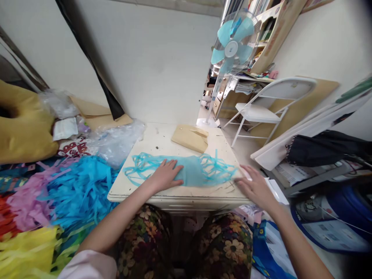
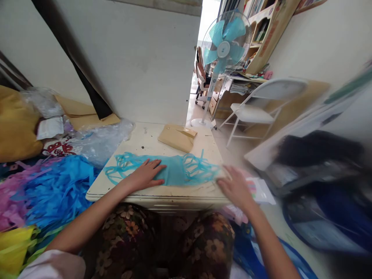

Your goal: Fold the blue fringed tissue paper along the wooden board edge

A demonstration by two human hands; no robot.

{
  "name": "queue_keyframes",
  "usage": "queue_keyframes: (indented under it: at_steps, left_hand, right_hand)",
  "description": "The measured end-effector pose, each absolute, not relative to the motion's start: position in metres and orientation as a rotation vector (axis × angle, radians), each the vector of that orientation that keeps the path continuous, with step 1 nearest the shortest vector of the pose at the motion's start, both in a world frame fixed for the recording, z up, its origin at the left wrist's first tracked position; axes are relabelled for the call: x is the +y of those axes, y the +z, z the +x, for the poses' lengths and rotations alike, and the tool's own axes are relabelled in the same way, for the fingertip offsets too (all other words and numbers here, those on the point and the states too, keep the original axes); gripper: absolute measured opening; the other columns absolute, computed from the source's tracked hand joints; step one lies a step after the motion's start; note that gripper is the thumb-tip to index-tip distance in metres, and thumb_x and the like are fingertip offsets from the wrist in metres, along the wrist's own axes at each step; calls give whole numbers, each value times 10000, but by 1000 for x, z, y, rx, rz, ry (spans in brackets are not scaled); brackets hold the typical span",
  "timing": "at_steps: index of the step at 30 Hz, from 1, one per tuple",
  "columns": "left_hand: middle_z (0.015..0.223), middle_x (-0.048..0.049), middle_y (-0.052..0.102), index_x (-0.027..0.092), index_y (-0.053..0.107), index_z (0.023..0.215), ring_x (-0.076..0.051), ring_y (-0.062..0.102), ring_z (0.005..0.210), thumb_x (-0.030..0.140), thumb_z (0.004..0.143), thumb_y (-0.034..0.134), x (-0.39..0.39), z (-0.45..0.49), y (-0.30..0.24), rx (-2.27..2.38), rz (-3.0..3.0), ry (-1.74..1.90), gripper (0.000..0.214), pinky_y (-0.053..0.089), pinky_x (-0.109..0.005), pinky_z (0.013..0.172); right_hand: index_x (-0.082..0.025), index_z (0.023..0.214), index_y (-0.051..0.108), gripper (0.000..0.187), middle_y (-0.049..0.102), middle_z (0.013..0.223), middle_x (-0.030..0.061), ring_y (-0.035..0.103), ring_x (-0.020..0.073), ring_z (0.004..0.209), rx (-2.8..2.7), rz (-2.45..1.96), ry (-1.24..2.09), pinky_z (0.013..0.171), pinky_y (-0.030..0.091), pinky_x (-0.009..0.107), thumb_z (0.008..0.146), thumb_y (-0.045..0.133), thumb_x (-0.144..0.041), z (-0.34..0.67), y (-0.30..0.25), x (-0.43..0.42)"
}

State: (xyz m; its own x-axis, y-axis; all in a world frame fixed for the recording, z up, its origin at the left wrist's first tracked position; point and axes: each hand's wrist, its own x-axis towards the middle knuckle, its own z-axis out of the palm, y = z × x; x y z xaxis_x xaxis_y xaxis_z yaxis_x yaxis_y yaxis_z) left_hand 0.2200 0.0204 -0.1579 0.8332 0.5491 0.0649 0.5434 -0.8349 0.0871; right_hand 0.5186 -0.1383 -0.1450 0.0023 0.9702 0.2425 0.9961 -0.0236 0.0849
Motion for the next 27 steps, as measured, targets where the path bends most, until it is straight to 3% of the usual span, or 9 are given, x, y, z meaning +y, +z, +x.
queue_keyframes:
  at_steps: [3,5,9,12,17,23,27]
  left_hand:
    - [1242,-207,359,123,378,1178,-289,306,1161,465,720,428,21,221,-159,909,2930,137,573,195,-468,946]
    - [1253,-197,350,120,376,1181,-284,298,1167,478,721,415,21,222,-160,914,2924,140,584,192,-465,950]
    - [1270,-178,334,112,359,1193,-267,284,1178,498,730,380,19,226,-164,916,2923,152,604,180,-460,960]
    - [1277,-174,325,107,348,1199,-259,277,1184,490,752,337,17,227,-167,938,2921,168,589,166,-469,963]
    - [1291,-152,309,137,332,1213,-255,258,1194,526,744,319,16,225,-169,943,2918,179,609,160,-479,962]
    - [1297,-154,297,139,317,1221,-253,246,1199,525,749,309,14,224,-172,962,2911,198,610,147,-477,968]
    - [1281,-160,324,130,339,1206,-262,271,1185,523,746,320,13,226,-170,979,2918,224,606,159,-487,962]
  right_hand:
    - [-142,776,636,252,492,1060,188,407,367,1026,-1649,-2546,-487,762,350,554,726,428,-276,520,-127,-151]
    - [-98,874,598,300,494,1049,216,381,376,1055,-1394,-2471,-719,782,321,584,750,372,-251,486,-119,-150]
    - [-104,1149,424,391,478,1163,118,413,187,1087,-2160,-1790,-148,892,373,342,813,268,-230,385,-129,-113]
    - [-66,1194,377,425,362,1265,120,298,201,1176,-2221,-1885,66,957,288,339,815,275,-229,353,-151,-72]
    - [-74,1196,382,463,318,1287,137,262,226,1192,-2051,-2106,114,963,250,361,804,335,-317,397,-167,-42]
    - [-124,1085,500,378,437,1214,97,384,166,1122,-1717,-2343,82,926,303,276,805,315,-299,462,-150,-56]
    - [-58,1129,433,451,535,1060,181,498,254,982,-1287,-2522,-85,793,392,400,823,201,-296,472,-120,-76]
